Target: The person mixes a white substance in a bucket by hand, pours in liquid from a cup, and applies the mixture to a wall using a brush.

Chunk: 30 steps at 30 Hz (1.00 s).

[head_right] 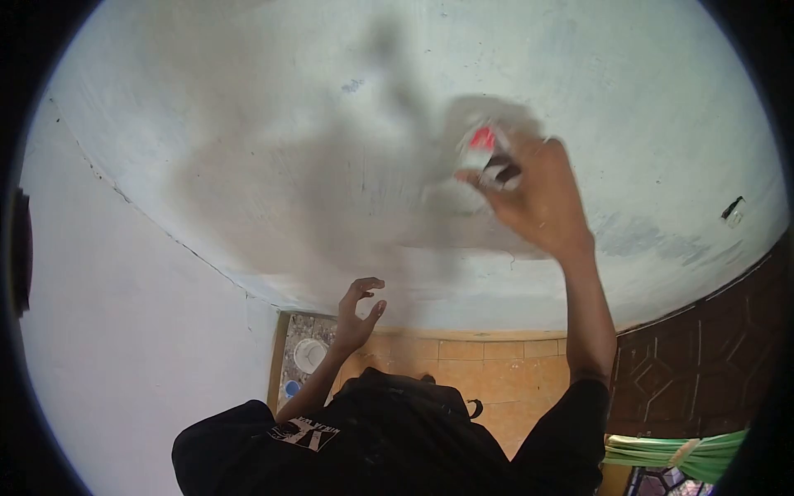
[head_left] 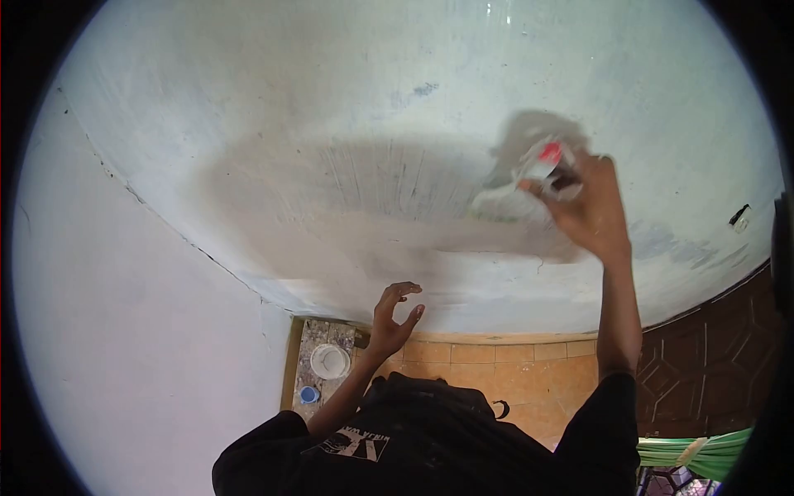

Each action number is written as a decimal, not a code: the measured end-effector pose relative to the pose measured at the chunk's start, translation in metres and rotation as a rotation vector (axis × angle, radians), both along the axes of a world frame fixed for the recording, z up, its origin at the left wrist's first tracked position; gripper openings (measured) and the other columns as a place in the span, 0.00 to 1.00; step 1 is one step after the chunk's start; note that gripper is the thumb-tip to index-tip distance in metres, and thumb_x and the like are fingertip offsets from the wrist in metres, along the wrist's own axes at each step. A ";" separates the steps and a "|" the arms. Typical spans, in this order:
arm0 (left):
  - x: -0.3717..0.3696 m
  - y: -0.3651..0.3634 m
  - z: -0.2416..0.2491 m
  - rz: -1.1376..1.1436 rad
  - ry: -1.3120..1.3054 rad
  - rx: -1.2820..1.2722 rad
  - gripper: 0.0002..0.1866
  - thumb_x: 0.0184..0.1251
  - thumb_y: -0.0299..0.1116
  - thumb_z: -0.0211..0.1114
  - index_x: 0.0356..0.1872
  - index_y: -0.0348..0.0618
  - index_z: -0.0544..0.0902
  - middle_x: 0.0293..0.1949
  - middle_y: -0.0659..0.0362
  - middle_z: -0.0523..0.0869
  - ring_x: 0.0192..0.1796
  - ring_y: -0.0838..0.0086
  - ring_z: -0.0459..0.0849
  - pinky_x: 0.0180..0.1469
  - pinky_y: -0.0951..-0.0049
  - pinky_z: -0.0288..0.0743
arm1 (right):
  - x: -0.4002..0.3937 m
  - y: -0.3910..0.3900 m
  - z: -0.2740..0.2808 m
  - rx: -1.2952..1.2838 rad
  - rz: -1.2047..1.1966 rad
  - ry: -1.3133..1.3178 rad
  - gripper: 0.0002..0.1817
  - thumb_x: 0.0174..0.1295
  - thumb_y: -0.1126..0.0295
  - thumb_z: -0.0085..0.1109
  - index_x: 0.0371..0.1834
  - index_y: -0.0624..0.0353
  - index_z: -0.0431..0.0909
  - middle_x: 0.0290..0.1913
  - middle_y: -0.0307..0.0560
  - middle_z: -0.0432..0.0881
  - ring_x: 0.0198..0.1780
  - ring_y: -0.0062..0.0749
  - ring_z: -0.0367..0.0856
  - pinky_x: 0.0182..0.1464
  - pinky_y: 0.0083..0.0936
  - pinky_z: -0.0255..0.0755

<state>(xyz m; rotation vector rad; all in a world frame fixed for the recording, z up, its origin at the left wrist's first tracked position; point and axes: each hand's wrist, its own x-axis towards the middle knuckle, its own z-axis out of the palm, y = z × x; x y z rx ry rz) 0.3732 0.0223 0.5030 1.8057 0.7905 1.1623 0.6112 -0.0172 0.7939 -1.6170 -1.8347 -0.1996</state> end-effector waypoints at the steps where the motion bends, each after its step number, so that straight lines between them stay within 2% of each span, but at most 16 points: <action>1: 0.002 -0.001 0.000 -0.002 0.002 -0.003 0.17 0.58 0.24 0.68 0.49 0.44 0.79 0.51 0.55 0.81 0.55 0.64 0.79 0.50 0.67 0.74 | 0.004 -0.003 0.006 0.105 0.011 -0.030 0.23 0.48 0.68 0.76 0.46 0.65 0.79 0.30 0.49 0.85 0.27 0.26 0.84 0.33 0.22 0.80; 6: 0.015 -0.006 0.001 0.015 0.011 0.003 0.17 0.58 0.24 0.68 0.49 0.44 0.79 0.51 0.55 0.81 0.55 0.64 0.79 0.51 0.67 0.74 | 0.061 -0.037 0.030 0.686 0.058 -0.272 0.19 0.47 0.70 0.76 0.42 0.61 0.82 0.36 0.46 0.86 0.33 0.29 0.85 0.37 0.28 0.81; 9: 0.025 -0.009 0.003 0.018 0.019 0.005 0.16 0.58 0.25 0.68 0.49 0.44 0.79 0.51 0.55 0.81 0.55 0.65 0.79 0.51 0.67 0.74 | 0.076 -0.062 0.022 0.814 0.039 -0.224 0.18 0.46 0.72 0.76 0.41 0.62 0.82 0.34 0.45 0.85 0.33 0.29 0.84 0.37 0.26 0.81; 15: 0.041 -0.020 0.002 -0.005 0.047 0.012 0.16 0.59 0.26 0.68 0.49 0.44 0.80 0.51 0.55 0.81 0.54 0.65 0.78 0.50 0.67 0.73 | 0.062 -0.063 -0.039 0.797 0.107 -0.164 0.17 0.46 0.76 0.75 0.40 0.63 0.82 0.31 0.43 0.83 0.33 0.28 0.83 0.38 0.23 0.79; 20: 0.049 -0.031 0.001 -0.010 0.061 0.017 0.16 0.59 0.27 0.68 0.49 0.44 0.80 0.51 0.56 0.81 0.54 0.65 0.78 0.50 0.67 0.73 | 0.051 -0.069 -0.057 0.779 0.193 -0.183 0.16 0.45 0.79 0.74 0.39 0.64 0.82 0.29 0.42 0.82 0.33 0.28 0.83 0.38 0.21 0.77; 21: 0.050 -0.034 0.000 -0.006 0.052 0.012 0.16 0.59 0.26 0.68 0.49 0.44 0.80 0.51 0.55 0.81 0.54 0.65 0.78 0.50 0.67 0.73 | 0.051 -0.068 -0.054 0.775 0.239 -0.217 0.14 0.45 0.79 0.75 0.35 0.67 0.81 0.28 0.42 0.81 0.31 0.29 0.82 0.35 0.19 0.76; 22: 0.050 -0.036 0.000 -0.001 0.042 0.008 0.16 0.59 0.26 0.68 0.49 0.44 0.80 0.51 0.55 0.81 0.54 0.65 0.78 0.51 0.67 0.73 | 0.056 -0.074 -0.062 0.701 0.073 -0.328 0.13 0.46 0.72 0.69 0.38 0.49 0.85 0.27 0.33 0.81 0.30 0.21 0.81 0.34 0.18 0.74; 25: 0.051 -0.046 0.001 0.022 0.047 0.003 0.16 0.59 0.26 0.68 0.49 0.44 0.80 0.51 0.55 0.81 0.55 0.65 0.78 0.51 0.67 0.73 | 0.044 -0.067 -0.059 0.633 0.115 -0.309 0.19 0.41 0.69 0.80 0.38 0.53 0.85 0.31 0.33 0.82 0.27 0.23 0.79 0.43 0.20 0.70; 26: 0.050 -0.049 0.001 0.032 0.041 0.001 0.16 0.59 0.26 0.68 0.49 0.44 0.80 0.51 0.55 0.81 0.55 0.65 0.78 0.51 0.67 0.73 | 0.043 -0.067 -0.068 0.643 0.020 -0.366 0.20 0.41 0.68 0.79 0.41 0.49 0.85 0.34 0.31 0.83 0.30 0.21 0.80 0.47 0.19 0.66; 29: 0.047 -0.060 -0.001 0.067 0.026 -0.015 0.16 0.59 0.26 0.68 0.49 0.45 0.80 0.51 0.56 0.81 0.55 0.65 0.78 0.51 0.67 0.73 | 0.043 -0.068 -0.074 0.583 0.002 -0.356 0.20 0.46 0.70 0.70 0.45 0.49 0.82 0.36 0.33 0.85 0.34 0.23 0.82 0.49 0.21 0.67; 30: 0.045 -0.063 -0.001 0.080 0.024 -0.023 0.16 0.59 0.26 0.68 0.49 0.45 0.80 0.52 0.56 0.81 0.55 0.66 0.78 0.51 0.67 0.73 | 0.043 -0.070 -0.075 0.487 0.035 -0.237 0.21 0.46 0.70 0.70 0.48 0.51 0.80 0.36 0.34 0.85 0.36 0.24 0.82 0.51 0.22 0.67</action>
